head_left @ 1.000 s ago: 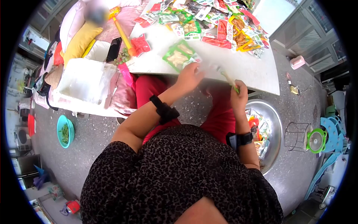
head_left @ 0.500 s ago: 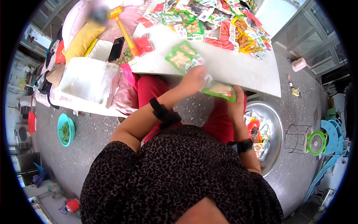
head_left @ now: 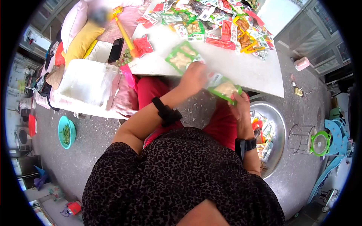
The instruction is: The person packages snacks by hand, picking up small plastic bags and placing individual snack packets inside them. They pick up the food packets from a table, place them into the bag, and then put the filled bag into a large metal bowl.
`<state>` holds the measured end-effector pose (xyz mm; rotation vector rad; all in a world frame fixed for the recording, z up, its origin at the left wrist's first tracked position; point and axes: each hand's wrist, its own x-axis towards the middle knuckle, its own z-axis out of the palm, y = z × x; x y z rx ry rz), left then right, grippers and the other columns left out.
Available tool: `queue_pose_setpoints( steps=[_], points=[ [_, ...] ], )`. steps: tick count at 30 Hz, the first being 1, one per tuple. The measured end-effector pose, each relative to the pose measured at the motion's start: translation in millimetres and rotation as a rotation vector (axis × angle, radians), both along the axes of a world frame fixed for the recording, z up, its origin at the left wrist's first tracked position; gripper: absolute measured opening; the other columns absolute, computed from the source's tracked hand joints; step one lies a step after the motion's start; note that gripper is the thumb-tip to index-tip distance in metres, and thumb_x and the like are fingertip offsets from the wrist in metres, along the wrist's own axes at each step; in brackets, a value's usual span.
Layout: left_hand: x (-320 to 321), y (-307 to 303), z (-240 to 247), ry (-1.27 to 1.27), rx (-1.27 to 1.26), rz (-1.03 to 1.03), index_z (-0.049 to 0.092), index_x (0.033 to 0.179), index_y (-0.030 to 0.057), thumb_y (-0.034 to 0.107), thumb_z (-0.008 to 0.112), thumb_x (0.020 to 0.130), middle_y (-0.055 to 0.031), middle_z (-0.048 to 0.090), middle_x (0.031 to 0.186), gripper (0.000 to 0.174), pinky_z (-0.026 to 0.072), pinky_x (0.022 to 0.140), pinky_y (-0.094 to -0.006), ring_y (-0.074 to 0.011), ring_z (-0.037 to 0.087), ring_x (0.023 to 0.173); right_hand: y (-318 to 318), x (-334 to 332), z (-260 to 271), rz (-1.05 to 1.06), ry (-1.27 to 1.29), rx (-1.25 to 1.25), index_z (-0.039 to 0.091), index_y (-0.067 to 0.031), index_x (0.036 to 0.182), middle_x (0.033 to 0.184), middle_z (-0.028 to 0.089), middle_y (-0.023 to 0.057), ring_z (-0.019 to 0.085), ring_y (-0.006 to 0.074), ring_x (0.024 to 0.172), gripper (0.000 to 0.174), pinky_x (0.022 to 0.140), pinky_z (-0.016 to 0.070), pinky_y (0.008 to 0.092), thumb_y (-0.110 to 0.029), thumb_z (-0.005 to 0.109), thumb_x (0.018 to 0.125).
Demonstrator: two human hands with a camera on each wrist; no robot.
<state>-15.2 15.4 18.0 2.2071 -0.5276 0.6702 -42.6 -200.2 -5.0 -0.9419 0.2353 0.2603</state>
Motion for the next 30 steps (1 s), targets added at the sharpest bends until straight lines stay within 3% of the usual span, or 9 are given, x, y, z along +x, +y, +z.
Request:
queue_pose_setpoints(
  steps=[3, 9, 12, 15, 21, 24, 30],
  points=[
    [1, 8, -3, 0.062, 0.212, 0.076, 0.051, 0.086, 0.0039, 0.016, 0.058, 0.063, -0.0129, 0.050, 0.082, 0.027, 0.0418, 0.066, -0.0376, -0.0292, 0.049, 0.078, -3, 1, 2, -0.117, -0.049, -0.065, 0.048, -0.0049, 0.085, 0.074, 0.055, 0.0054, 0.053, 0.0129, 0.058, 0.006, 0.047, 0.0446, 0.0236, -0.005, 0.048, 0.079],
    [6, 5, -13, 0.342, 0.382, 0.130, 0.050, 0.081, 0.0027, 0.018, 0.049, 0.070, -0.0155, 0.050, 0.081, 0.019, 0.0421, 0.064, -0.0395, -0.0313, 0.049, 0.077, 1, 2, 0, -0.117, -0.095, -0.049, 0.047, -0.0036, 0.088, 0.079, 0.054, 0.0071, 0.054, 0.0148, 0.065, 0.008, 0.053, 0.0458, 0.0246, -0.005, 0.046, 0.080],
    [12, 3, -25, 0.338, 0.219, 0.138, 0.049, 0.079, 0.0015, 0.015, 0.044, 0.072, -0.0175, 0.050, 0.077, 0.016, 0.0408, 0.065, -0.0408, -0.0327, 0.049, 0.076, 9, 4, 2, -0.106, -0.076, 0.016, 0.046, -0.0028, 0.089, 0.080, 0.054, 0.0078, 0.054, 0.0155, 0.065, 0.009, 0.053, 0.0462, 0.0252, -0.005, 0.045, 0.080],
    [16, 2, -24, 0.345, 0.129, 0.064, 0.049, 0.077, 0.0011, 0.014, 0.042, 0.072, -0.0186, 0.050, 0.074, 0.016, 0.0396, 0.066, -0.0416, -0.0337, 0.048, 0.076, 19, 5, 16, -0.118, -0.051, -0.017, 0.047, -0.0062, 0.082, 0.067, 0.051, 0.0015, 0.048, 0.0091, 0.060, 0.004, 0.053, 0.0410, 0.0239, -0.005, 0.048, 0.079],
    [14, -4, -15, 0.336, 0.128, 0.084, 0.048, 0.074, 0.0005, 0.014, 0.042, 0.072, -0.0189, 0.050, 0.074, 0.014, 0.0386, 0.067, -0.0416, -0.0343, 0.047, 0.076, 17, 16, 14, -0.072, -0.168, -0.128, 0.048, -0.0063, 0.081, 0.068, 0.051, 0.0011, 0.049, 0.0089, 0.061, 0.005, 0.054, 0.0413, 0.0230, -0.003, 0.049, 0.077],
    [14, -4, -15, 0.305, 0.094, 0.079, 0.048, 0.073, 0.0006, 0.013, 0.042, 0.073, -0.0187, 0.050, 0.074, 0.014, 0.0386, 0.067, -0.0417, -0.0343, 0.047, 0.076, 7, 21, 14, -0.012, -0.183, -0.005, 0.046, -0.0010, 0.091, 0.079, 0.055, 0.0088, 0.055, 0.0147, 0.064, 0.012, 0.051, 0.0463, 0.0250, -0.003, 0.046, 0.079],
    [9, -8, -3, 0.374, 0.137, 0.097, 0.048, 0.072, 0.0004, 0.014, 0.042, 0.074, -0.0182, 0.050, 0.074, 0.015, 0.0400, 0.065, -0.0413, -0.0343, 0.048, 0.075, 1, 30, -2, -0.022, -0.101, -0.166, 0.046, -0.0005, 0.090, 0.079, 0.055, 0.0084, 0.055, 0.0151, 0.065, 0.013, 0.053, 0.0463, 0.0261, -0.004, 0.047, 0.078]
  ],
)
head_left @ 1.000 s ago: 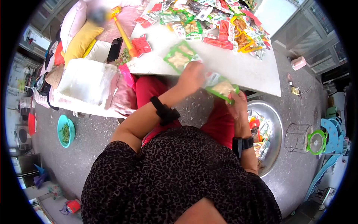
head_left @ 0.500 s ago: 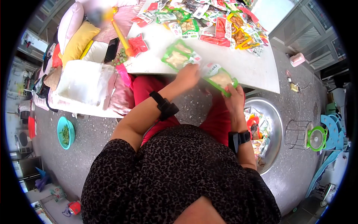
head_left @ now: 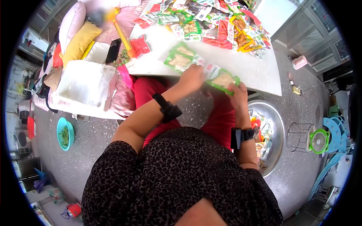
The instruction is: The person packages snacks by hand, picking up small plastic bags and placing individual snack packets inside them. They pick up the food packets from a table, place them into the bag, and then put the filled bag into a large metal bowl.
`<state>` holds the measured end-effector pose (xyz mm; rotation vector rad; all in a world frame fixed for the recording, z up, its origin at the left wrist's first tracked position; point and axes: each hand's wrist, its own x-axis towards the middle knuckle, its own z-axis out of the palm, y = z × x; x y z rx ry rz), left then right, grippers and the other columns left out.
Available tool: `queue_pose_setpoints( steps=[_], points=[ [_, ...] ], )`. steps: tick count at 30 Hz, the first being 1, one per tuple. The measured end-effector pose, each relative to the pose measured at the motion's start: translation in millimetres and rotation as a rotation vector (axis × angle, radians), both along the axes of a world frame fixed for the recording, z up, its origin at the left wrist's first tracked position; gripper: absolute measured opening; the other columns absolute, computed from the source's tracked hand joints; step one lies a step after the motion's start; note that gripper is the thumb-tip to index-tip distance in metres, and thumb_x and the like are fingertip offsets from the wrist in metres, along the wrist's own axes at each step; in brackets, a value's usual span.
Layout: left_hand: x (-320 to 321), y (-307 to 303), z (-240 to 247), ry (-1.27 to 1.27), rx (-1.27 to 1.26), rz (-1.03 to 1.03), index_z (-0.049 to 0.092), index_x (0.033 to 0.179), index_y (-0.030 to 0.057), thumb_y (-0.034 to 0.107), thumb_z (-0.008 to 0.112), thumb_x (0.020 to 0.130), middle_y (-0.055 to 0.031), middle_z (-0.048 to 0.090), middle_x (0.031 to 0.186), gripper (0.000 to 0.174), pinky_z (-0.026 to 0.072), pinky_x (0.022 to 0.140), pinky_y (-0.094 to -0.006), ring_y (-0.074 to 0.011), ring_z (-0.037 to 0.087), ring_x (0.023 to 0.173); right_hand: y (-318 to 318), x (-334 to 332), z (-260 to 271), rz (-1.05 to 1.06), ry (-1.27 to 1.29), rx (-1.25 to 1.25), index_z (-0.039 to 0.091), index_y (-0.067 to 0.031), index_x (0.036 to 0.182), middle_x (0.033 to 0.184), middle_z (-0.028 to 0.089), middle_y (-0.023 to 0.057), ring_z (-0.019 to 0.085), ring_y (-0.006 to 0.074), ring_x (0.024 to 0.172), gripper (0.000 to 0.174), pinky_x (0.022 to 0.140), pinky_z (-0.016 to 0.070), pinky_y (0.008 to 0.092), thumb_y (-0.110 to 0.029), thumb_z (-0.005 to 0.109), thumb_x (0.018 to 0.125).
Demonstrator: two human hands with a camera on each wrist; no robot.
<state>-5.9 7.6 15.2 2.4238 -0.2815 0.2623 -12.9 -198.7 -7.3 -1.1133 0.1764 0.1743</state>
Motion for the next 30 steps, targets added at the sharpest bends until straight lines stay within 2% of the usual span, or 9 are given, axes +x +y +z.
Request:
queue_pose_setpoints(
  steps=[7, 10, 14, 15, 18, 21, 24, 27, 30],
  points=[
    [-7, -12, 4, -0.071, 0.170, -0.029, 0.050, 0.072, 0.0021, 0.012, 0.044, 0.071, -0.0161, 0.050, 0.074, 0.011, 0.0424, 0.060, -0.0408, -0.0332, 0.051, 0.069, 28, 4, 7, -0.023, 0.039, 0.164, 0.046, 0.0003, 0.089, 0.078, 0.053, 0.0095, 0.053, 0.0171, 0.063, 0.011, 0.051, 0.0455, 0.0266, -0.003, 0.045, 0.079],
    [-9, -17, 4, -0.086, 0.198, -0.043, 0.049, 0.071, 0.0029, 0.011, 0.045, 0.070, -0.0147, 0.050, 0.073, 0.010, 0.0424, 0.058, -0.0406, -0.0322, 0.051, 0.068, 37, 15, 1, 0.000, 0.015, 0.120, 0.046, 0.0012, 0.088, 0.077, 0.053, 0.0094, 0.053, 0.0173, 0.063, 0.010, 0.049, 0.0454, 0.0258, -0.002, 0.044, 0.079],
    [-14, -23, 4, -0.135, 0.124, -0.071, 0.048, 0.068, 0.0035, 0.011, 0.045, 0.070, -0.0135, 0.049, 0.071, 0.008, 0.0417, 0.056, -0.0409, -0.0313, 0.051, 0.066, 53, 22, 1, -0.001, 0.016, -0.066, 0.046, 0.0018, 0.084, 0.073, 0.052, 0.0086, 0.052, 0.0154, 0.057, 0.009, 0.045, 0.0443, 0.0252, -0.004, 0.046, 0.077],
    [-15, -24, 5, -0.161, 0.085, -0.074, 0.048, 0.068, 0.0037, 0.011, 0.045, 0.070, -0.0133, 0.049, 0.070, 0.008, 0.0415, 0.055, -0.0409, -0.0311, 0.051, 0.065, 54, 22, 6, 0.042, 0.015, -0.152, 0.046, 0.0007, 0.082, 0.070, 0.051, 0.0075, 0.051, 0.0135, 0.053, 0.009, 0.041, 0.0422, 0.0244, -0.006, 0.048, 0.076],
    [-16, -23, 6, -0.192, 0.098, -0.086, 0.047, 0.067, 0.0041, 0.012, 0.046, 0.070, -0.0128, 0.048, 0.069, 0.008, 0.0410, 0.053, -0.0406, -0.0309, 0.050, 0.064, 39, 27, 12, 0.336, 0.085, -0.458, 0.047, -0.0005, 0.082, 0.069, 0.052, 0.0072, 0.051, 0.0127, 0.052, 0.008, 0.039, 0.0406, 0.0234, -0.007, 0.047, 0.078],
    [-18, -22, 12, -0.261, 0.078, -0.062, 0.047, 0.067, 0.0046, 0.012, 0.046, 0.070, -0.0121, 0.047, 0.067, 0.008, 0.0410, 0.052, -0.0400, -0.0305, 0.050, 0.063, 29, 19, 17, 0.332, 0.137, 0.085, 0.048, -0.0010, 0.083, 0.068, 0.053, 0.0073, 0.049, 0.0124, 0.047, 0.008, 0.037, 0.0383, 0.0225, -0.008, 0.047, 0.079],
    [-13, -22, 9, -0.310, 0.080, -0.053, 0.047, 0.066, 0.0049, 0.012, 0.047, 0.070, -0.0114, 0.047, 0.066, 0.008, 0.0405, 0.052, -0.0403, -0.0301, 0.050, 0.061, 32, 15, 10, 0.188, 0.209, 0.359, 0.048, -0.0003, 0.084, 0.065, 0.054, 0.0075, 0.046, 0.0119, 0.042, 0.009, 0.036, 0.0365, 0.0213, -0.008, 0.046, 0.079],
    [-14, -21, 7, -0.343, 0.099, -0.062, 0.047, 0.064, 0.0053, 0.012, 0.047, 0.069, -0.0109, 0.047, 0.065, 0.008, 0.0401, 0.050, -0.0398, -0.0297, 0.050, 0.060, 32, 18, -1, 0.100, 0.225, 0.295, 0.049, -0.0009, 0.082, 0.061, 0.053, 0.0059, 0.043, 0.0104, 0.038, 0.008, 0.035, 0.0343, 0.0196, -0.007, 0.047, 0.078],
    [-17, -22, 4, -0.313, 0.121, -0.068, 0.046, 0.063, 0.0056, 0.012, 0.048, 0.068, -0.0103, 0.046, 0.063, 0.008, 0.0398, 0.049, -0.0394, -0.0292, 0.050, 0.058, 17, 12, -7, 0.185, 0.057, -0.440, 0.053, -0.0037, 0.079, 0.061, 0.048, -0.0001, 0.042, 0.0063, 0.046, 0.015, 0.037, 0.0314, 0.0164, -0.015, 0.059, 0.071]
  ],
)
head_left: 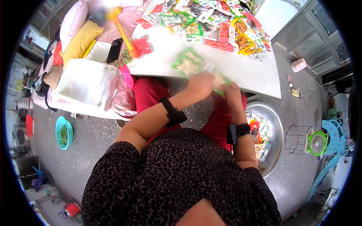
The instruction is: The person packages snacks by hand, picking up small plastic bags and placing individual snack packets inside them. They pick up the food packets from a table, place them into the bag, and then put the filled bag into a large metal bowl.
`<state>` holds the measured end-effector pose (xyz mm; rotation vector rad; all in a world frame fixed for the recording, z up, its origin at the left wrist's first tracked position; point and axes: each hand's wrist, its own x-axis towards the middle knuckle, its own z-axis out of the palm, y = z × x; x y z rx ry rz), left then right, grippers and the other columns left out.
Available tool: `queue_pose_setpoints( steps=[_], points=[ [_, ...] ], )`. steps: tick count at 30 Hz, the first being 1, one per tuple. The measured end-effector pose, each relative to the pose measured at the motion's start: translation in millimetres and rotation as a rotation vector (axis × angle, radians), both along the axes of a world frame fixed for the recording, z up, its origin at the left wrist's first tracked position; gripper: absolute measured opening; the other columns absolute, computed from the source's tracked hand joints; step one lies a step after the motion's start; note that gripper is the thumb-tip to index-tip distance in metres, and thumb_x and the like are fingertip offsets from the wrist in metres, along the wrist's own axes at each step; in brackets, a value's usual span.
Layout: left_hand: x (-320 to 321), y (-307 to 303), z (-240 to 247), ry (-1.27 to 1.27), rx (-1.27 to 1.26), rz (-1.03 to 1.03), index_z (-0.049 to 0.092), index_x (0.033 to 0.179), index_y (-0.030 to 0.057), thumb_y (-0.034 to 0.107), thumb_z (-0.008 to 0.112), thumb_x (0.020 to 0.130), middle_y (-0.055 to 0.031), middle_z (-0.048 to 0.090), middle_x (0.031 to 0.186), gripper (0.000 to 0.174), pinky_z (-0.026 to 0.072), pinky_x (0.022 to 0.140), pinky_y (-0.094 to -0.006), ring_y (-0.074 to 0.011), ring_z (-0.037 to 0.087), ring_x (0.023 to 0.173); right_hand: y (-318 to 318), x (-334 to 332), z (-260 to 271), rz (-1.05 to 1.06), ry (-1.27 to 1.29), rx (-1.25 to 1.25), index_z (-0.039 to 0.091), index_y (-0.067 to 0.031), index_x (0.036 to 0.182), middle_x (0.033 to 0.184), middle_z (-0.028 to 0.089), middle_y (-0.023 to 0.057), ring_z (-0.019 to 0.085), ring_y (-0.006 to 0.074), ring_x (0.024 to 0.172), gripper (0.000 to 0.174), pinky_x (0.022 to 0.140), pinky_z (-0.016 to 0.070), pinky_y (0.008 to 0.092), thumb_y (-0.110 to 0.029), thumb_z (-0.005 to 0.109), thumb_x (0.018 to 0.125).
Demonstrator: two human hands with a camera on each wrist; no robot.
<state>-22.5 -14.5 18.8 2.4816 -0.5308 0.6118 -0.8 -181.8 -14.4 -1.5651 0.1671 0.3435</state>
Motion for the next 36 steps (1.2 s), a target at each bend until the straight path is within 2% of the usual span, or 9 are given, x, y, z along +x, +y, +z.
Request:
queue_pose_setpoints(
  steps=[4, 7, 13, 20, 26, 29, 31, 34, 36],
  points=[
    [-2, 1, -5, -0.007, 0.034, -0.024, 0.047, 0.063, 0.0058, 0.012, 0.049, 0.067, -0.0097, 0.045, 0.062, 0.008, 0.0395, 0.048, -0.0391, -0.0285, 0.049, 0.056, -1, -7, 19, -0.022, 0.019, -0.010, 0.052, -0.0048, 0.076, 0.059, 0.047, -0.0003, 0.041, 0.0068, 0.044, 0.013, 0.036, 0.0304, 0.0166, -0.012, 0.059, 0.068],
    [-1, 3, -6, -0.049, 0.040, -0.033, 0.047, 0.063, 0.0059, 0.012, 0.050, 0.067, -0.0093, 0.045, 0.062, 0.008, 0.0394, 0.047, -0.0390, -0.0281, 0.049, 0.055, -15, 3, 11, -0.114, 0.234, 0.331, 0.049, -0.0037, 0.076, 0.064, 0.051, 0.0039, 0.046, 0.0093, 0.045, 0.003, 0.032, 0.0325, 0.0185, -0.006, 0.048, 0.074],
    [-3, 4, -8, -0.038, 0.037, -0.033, 0.046, 0.063, 0.0060, 0.012, 0.051, 0.065, -0.0090, 0.045, 0.062, 0.008, 0.0394, 0.046, -0.0389, -0.0278, 0.049, 0.055, -14, -3, 3, -0.050, 0.282, 0.458, 0.050, -0.0026, 0.080, 0.067, 0.053, 0.0059, 0.048, 0.0103, 0.047, 0.006, 0.032, 0.0341, 0.0184, -0.005, 0.047, 0.075],
    [-6, 4, -9, -0.010, 0.051, -0.051, 0.047, 0.065, 0.0060, 0.012, 0.051, 0.066, -0.0094, 0.045, 0.064, 0.007, 0.0400, 0.047, -0.0389, -0.0278, 0.050, 0.057, 12, -10, 18, -0.057, 0.058, 0.297, 0.050, -0.0033, 0.082, 0.070, 0.051, 0.0037, 0.047, 0.0102, 0.055, 0.009, 0.041, 0.0351, 0.0207, -0.007, 0.048, 0.074],
    [-5, 0, -5, 0.019, 0.049, -0.055, 0.050, 0.072, 0.0041, 0.012, 0.050, 0.066, -0.0115, 0.050, 0.070, 0.010, 0.0410, 0.050, -0.0394, -0.0291, 0.051, 0.061, 41, 13, 12, -0.056, 0.068, 0.276, 0.048, -0.0014, 0.076, 0.062, 0.051, 0.0059, 0.046, 0.0124, 0.042, 0.005, 0.033, 0.0354, 0.0211, -0.003, 0.043, 0.076],
    [-3, 3, -8, -0.005, 0.070, -0.075, 0.050, 0.073, 0.0035, 0.012, 0.050, 0.066, -0.0135, 0.052, 0.077, 0.011, 0.0418, 0.051, -0.0395, -0.0298, 0.052, 0.063, 46, 42, -38, 0.144, -0.696, 0.092, 0.048, -0.0015, 0.081, 0.063, 0.053, 0.0057, 0.046, 0.0107, 0.042, 0.008, 0.034, 0.0357, 0.0193, -0.007, 0.045, 0.077],
    [-1, 5, -11, -0.012, 0.069, -0.085, 0.050, 0.074, 0.0035, 0.012, 0.051, 0.066, -0.0145, 0.053, 0.082, 0.012, 0.0421, 0.053, -0.0392, -0.0298, 0.052, 0.065, 41, 43, -33, 0.247, -0.694, 0.018, 0.048, -0.0010, 0.085, 0.066, 0.054, 0.0067, 0.048, 0.0110, 0.046, 0.010, 0.035, 0.0374, 0.0195, -0.007, 0.044, 0.077],
    [-3, 7, -13, -0.049, 0.032, -0.090, 0.052, 0.078, 0.0041, 0.011, 0.052, 0.064, -0.0145, 0.052, 0.089, 0.016, 0.0415, 0.057, -0.0388, -0.0292, 0.052, 0.073, 26, 38, -28, 0.283, -0.125, -0.004, 0.047, -0.0002, 0.089, 0.075, 0.056, 0.0090, 0.052, 0.0135, 0.056, 0.013, 0.043, 0.0424, 0.0220, -0.006, 0.044, 0.078],
    [-8, 6, -12, -0.181, -0.017, -0.104, 0.053, 0.082, 0.0048, 0.010, 0.053, 0.063, -0.0135, 0.051, 0.093, 0.020, 0.0401, 0.062, -0.0387, -0.0290, 0.050, 0.078, 21, 39, -37, 0.292, -0.201, 0.063, 0.046, -0.0002, 0.090, 0.082, 0.055, 0.0104, 0.054, 0.0156, 0.064, 0.014, 0.051, 0.0450, 0.0249, -0.005, 0.044, 0.078]
  ],
)
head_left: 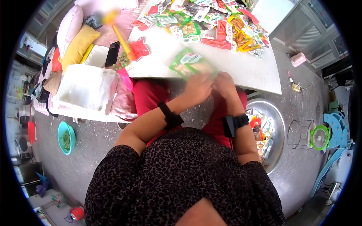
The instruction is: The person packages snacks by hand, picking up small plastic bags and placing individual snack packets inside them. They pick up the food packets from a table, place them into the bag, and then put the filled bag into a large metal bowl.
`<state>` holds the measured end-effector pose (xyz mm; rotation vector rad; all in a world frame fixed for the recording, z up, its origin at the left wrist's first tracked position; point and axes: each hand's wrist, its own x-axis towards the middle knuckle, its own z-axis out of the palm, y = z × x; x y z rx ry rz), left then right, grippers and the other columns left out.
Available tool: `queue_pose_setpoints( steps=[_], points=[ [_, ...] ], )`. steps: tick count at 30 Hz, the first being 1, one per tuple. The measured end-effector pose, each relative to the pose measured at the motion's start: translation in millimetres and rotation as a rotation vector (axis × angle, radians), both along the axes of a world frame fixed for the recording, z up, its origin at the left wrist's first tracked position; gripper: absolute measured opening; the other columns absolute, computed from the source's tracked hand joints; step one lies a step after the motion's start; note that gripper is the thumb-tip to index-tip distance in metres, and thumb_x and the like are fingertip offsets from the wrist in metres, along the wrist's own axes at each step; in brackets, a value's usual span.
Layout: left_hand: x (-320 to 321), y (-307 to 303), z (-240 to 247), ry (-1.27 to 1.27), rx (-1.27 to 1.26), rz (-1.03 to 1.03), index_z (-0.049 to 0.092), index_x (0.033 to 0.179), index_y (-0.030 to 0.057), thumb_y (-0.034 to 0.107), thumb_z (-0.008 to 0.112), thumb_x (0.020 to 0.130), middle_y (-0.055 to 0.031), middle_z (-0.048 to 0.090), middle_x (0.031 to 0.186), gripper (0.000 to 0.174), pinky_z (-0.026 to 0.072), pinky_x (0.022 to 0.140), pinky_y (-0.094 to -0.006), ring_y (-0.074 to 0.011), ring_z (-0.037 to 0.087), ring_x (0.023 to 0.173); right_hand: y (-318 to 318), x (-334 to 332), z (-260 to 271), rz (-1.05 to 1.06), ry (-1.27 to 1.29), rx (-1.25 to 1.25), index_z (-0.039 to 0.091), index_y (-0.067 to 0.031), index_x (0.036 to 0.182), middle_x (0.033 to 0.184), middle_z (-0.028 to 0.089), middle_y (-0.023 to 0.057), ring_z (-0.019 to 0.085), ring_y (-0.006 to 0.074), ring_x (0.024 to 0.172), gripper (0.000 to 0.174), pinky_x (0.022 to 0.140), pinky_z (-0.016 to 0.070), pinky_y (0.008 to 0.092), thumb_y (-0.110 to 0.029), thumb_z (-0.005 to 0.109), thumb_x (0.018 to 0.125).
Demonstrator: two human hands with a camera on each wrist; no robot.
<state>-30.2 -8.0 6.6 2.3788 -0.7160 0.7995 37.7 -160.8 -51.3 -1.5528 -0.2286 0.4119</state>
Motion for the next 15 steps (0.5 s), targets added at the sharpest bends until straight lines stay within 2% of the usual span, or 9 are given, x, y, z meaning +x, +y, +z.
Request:
queue_pose_setpoints(
  steps=[2, 5, 11, 15],
  points=[
    [-5, 1, 1, 0.026, 0.002, 0.007, 0.053, 0.086, 0.0057, 0.010, 0.054, 0.061, -0.0124, 0.050, 0.095, 0.025, 0.0380, 0.066, -0.0388, -0.0291, 0.048, 0.083, 7, -2, -4, -0.083, 0.114, 0.215, 0.045, -0.0002, 0.092, 0.087, 0.054, 0.0117, 0.054, 0.0174, 0.071, 0.016, 0.058, 0.0461, 0.0277, -0.005, 0.046, 0.077],
    [-2, 6, -9, 0.039, 0.050, 0.038, 0.053, 0.088, 0.0067, 0.010, 0.055, 0.059, -0.0121, 0.048, 0.099, 0.029, 0.0363, 0.071, -0.0390, -0.0290, 0.045, 0.088, 19, -8, 9, -0.099, 0.174, 0.418, 0.043, -0.0002, 0.095, 0.091, 0.052, 0.0125, 0.054, 0.0186, 0.075, 0.020, 0.062, 0.0462, 0.0299, -0.004, 0.047, 0.076],
    [0, 15, -6, -0.119, 0.169, 0.080, 0.053, 0.087, 0.0075, 0.011, 0.054, 0.059, -0.0120, 0.046, 0.106, 0.028, 0.0345, 0.079, -0.0385, -0.0269, 0.044, 0.095, 4, -2, 7, -0.111, 0.118, 0.159, 0.042, -0.0005, 0.099, 0.087, 0.051, 0.0099, 0.053, 0.0172, 0.075, 0.027, 0.063, 0.0456, 0.0281, -0.005, 0.051, 0.073],
    [-1, 19, -3, -0.097, 0.297, 0.041, 0.053, 0.086, 0.0070, 0.011, 0.053, 0.061, -0.0111, 0.047, 0.105, 0.025, 0.0344, 0.080, -0.0396, -0.0272, 0.045, 0.094, -5, -20, 47, -0.187, 0.247, 0.177, 0.044, -0.0006, 0.099, 0.085, 0.051, 0.0080, 0.052, 0.0145, 0.075, 0.029, 0.061, 0.0447, 0.0260, -0.007, 0.053, 0.073]
  ],
)
